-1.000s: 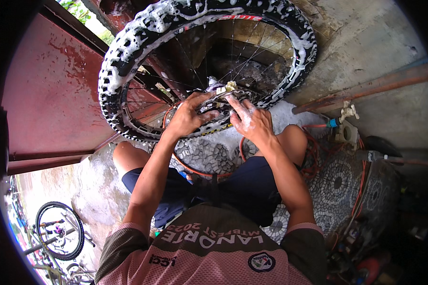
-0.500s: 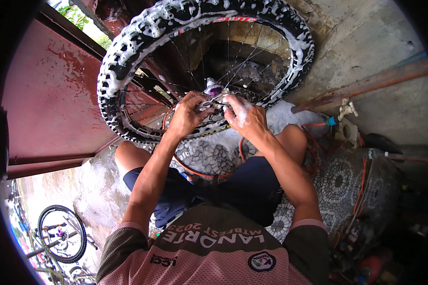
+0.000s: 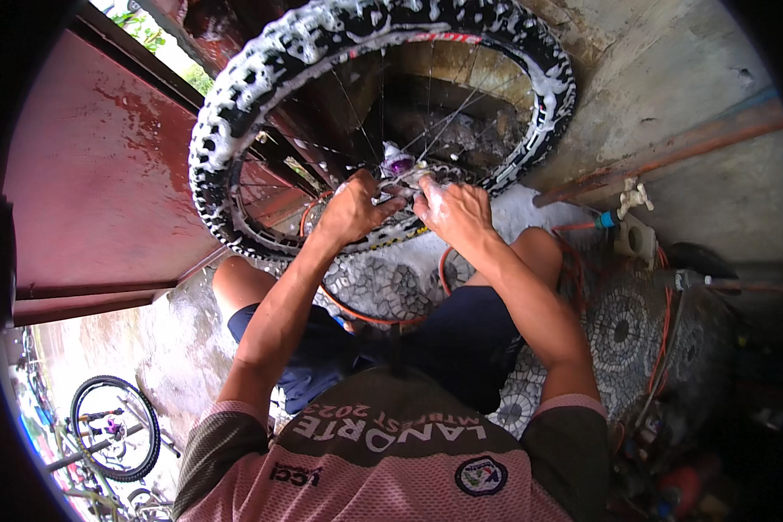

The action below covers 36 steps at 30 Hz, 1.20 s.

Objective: The person scrubs a bicycle wheel with a brush and sponge, applying soap to the tire, rim, and spokes. They rotate the wheel to clean different sections and use both hands to scrub the hub and spokes.

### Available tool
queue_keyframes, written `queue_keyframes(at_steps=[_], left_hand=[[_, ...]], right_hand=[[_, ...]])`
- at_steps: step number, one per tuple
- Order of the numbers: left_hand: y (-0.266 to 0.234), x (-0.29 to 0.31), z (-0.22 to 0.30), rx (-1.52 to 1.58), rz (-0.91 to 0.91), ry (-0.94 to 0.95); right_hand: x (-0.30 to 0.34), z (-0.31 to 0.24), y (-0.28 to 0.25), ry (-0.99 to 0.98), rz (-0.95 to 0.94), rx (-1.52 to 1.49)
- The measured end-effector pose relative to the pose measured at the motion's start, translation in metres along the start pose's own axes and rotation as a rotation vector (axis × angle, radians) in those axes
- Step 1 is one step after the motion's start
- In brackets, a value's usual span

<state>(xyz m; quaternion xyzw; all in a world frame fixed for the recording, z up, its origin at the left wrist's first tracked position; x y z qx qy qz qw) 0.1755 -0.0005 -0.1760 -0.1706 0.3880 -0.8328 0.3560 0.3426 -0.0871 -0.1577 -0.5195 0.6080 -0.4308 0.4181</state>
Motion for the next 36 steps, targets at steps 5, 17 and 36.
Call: queue_keyframes(at_steps=[5,17,36], left_hand=[[-0.002,-0.002,0.006,0.066,0.046,0.124],[-0.006,-0.010,0.012,0.020,-0.180,0.090],[0.006,0.000,0.003,0.187,0.071,0.155]], right_hand=[[0.007,0.016,0.011,0.105,0.058,-0.437],[0.002,-0.010,0.003,0.037,-0.117,0.105],[0.006,0.029,0.044,0.126,-0.212,-0.833]])
Point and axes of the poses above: each hand's wrist, its own x-axis away from the middle knuckle, its own y-axis out of the palm, z = x × y, the point moved 6 cm from there along -x, towards the middle knuckle, and after that the axes turned 3 degrees about y, right-handed, at the moved point
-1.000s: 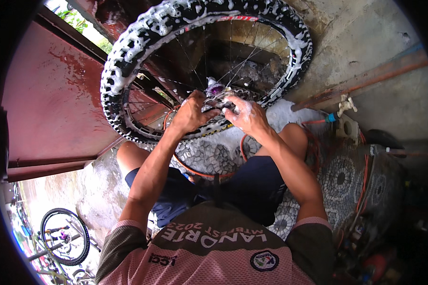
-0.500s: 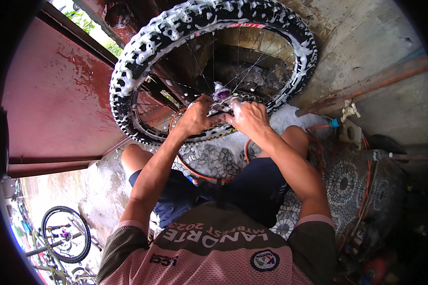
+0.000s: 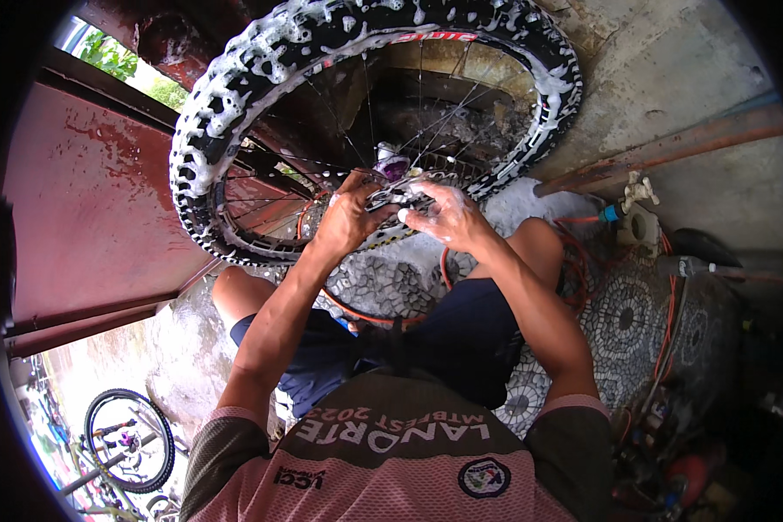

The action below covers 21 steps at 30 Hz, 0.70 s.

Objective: The person scrubs a bicycle wheel with a brush and sponge, applying soap to the tire, rim, and spokes. They rotate the wheel to clean different sections and use both hands to scrub the hub and spokes.

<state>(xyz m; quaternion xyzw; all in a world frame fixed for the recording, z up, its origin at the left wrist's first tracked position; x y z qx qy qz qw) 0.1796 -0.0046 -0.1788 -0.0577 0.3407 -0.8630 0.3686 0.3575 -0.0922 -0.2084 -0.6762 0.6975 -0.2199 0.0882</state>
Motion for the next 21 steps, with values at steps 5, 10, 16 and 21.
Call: queue_keyframes(at_steps=[5,10,16,21], left_hand=[[-0.001,0.000,-0.001,0.011,0.044,0.031],[0.002,-0.001,-0.002,0.030,0.071,0.061],[0.001,0.000,0.004,0.053,0.086,0.048],[0.004,-0.004,0.000,0.067,0.005,-0.011]], right_hand=[[0.004,-0.042,-0.005,-0.022,-0.037,0.176],[-0.013,-0.021,-0.001,-0.116,-0.072,-0.065],[-0.016,-0.037,0.000,-0.092,0.040,0.152],[0.001,0.000,-0.015,-0.013,0.100,-0.100]])
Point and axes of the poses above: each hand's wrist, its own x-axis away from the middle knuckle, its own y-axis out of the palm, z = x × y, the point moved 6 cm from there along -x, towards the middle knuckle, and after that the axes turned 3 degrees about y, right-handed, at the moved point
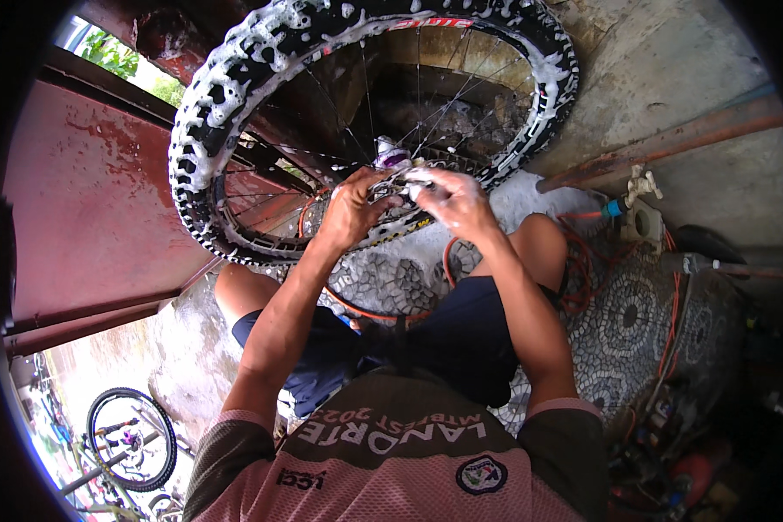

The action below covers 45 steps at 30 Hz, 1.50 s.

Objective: The person scrubs a bicycle wheel with a brush and sponge, applying soap to the tire, rim, and spokes. They rotate the wheel to clean different sections and use both hands to scrub the hub and spokes.

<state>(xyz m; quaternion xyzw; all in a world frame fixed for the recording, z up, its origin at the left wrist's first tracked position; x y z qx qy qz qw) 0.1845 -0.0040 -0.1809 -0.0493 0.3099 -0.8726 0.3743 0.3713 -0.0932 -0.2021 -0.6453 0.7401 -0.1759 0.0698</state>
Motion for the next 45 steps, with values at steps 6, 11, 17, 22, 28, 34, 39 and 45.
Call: queue_keyframes(at_steps=[6,11,17,22,28,34,39,45], left_hand=[[-0.001,-0.002,0.001,-0.004,-0.020,-0.055],[-0.002,-0.003,0.003,0.061,-0.030,-0.060],[-0.002,-0.005,0.001,-0.035,0.029,-0.009],[0.001,-0.006,0.001,-0.045,0.032,-0.041],[-0.002,-0.003,-0.003,-0.125,0.034,-0.017],[-0.011,0.004,0.013,-0.003,0.055,0.105],[-0.008,0.000,0.007,0.025,-0.016,0.116],[-0.004,-0.003,-0.001,-0.041,-0.030,0.023]], right_hand=[[0.031,0.008,-0.029,-0.005,0.226,0.206],[0.035,0.015,0.013,0.257,0.049,-0.558],[0.017,0.022,0.020,0.342,0.035,-0.699],[0.006,0.029,0.020,0.389,-0.063,-0.829],[-0.002,0.035,0.016,0.378,-0.118,-0.816],[0.017,0.030,0.015,0.343,0.155,-0.787],[0.011,0.036,0.022,0.333,0.055,-0.817],[0.002,0.034,0.020,0.371,-0.003,-0.898]])
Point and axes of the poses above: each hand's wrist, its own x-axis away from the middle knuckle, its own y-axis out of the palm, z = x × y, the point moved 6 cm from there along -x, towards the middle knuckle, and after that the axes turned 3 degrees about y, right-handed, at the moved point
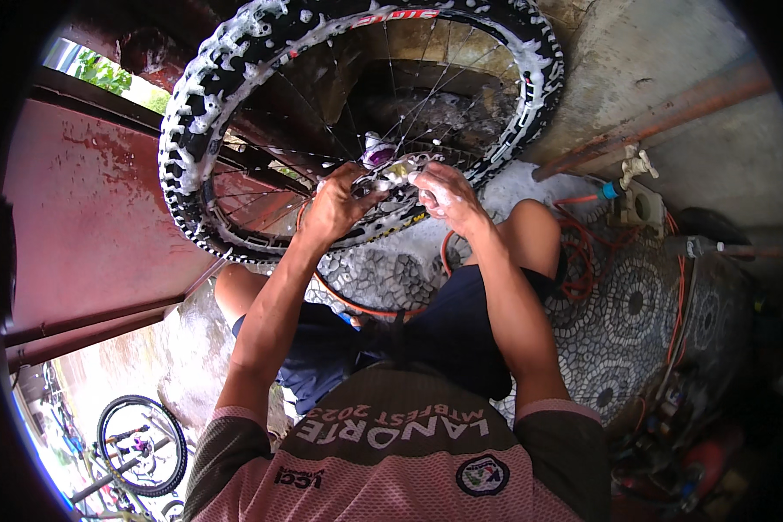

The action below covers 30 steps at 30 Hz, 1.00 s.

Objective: The person scrubs a bicycle wheel with a brush and sponge, applying soap to the tire, rim, and spokes. They rotate the wheel to clean different sections and use both hands to scrub the hub and spokes.

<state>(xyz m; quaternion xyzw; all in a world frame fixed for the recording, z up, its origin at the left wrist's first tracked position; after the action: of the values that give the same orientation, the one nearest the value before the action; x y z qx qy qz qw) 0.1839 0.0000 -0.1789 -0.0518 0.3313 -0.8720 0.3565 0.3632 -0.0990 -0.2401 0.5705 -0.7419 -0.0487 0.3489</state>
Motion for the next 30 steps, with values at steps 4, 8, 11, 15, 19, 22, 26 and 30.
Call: queue_keyframes(at_steps=[4,8,11,15,19,22,26,30], left_hand=[[0.001,-0.002,-0.002,-0.055,-0.010,-0.042],[-0.001,-0.004,0.003,-0.087,-0.030,-0.083],[-0.002,-0.002,0.006,-0.054,0.037,-0.017],[-0.005,0.001,0.009,-0.106,0.018,0.071],[-0.002,0.000,-0.002,-0.131,-0.255,-0.089],[-0.004,-0.006,-0.022,-0.221,-0.454,-0.136],[-0.006,-0.012,-0.005,-0.155,-0.461,-0.148],[-0.010,-0.016,0.004,-0.061,-0.391,-0.096]], right_hand=[[-0.002,-0.006,-0.002,0.040,-0.105,0.083],[-0.006,-0.002,0.006,0.023,-0.109,0.034],[-0.001,0.005,0.017,-0.076,0.095,0.071],[-0.004,0.006,0.011,-0.218,0.235,0.214],[-0.005,0.004,0.005,-0.599,0.408,0.622],[0.023,-0.009,0.014,-0.662,0.562,1.104],[0.059,-0.030,0.031,-0.823,0.524,1.188],[0.051,-0.027,0.036,-0.874,0.474,1.371]])
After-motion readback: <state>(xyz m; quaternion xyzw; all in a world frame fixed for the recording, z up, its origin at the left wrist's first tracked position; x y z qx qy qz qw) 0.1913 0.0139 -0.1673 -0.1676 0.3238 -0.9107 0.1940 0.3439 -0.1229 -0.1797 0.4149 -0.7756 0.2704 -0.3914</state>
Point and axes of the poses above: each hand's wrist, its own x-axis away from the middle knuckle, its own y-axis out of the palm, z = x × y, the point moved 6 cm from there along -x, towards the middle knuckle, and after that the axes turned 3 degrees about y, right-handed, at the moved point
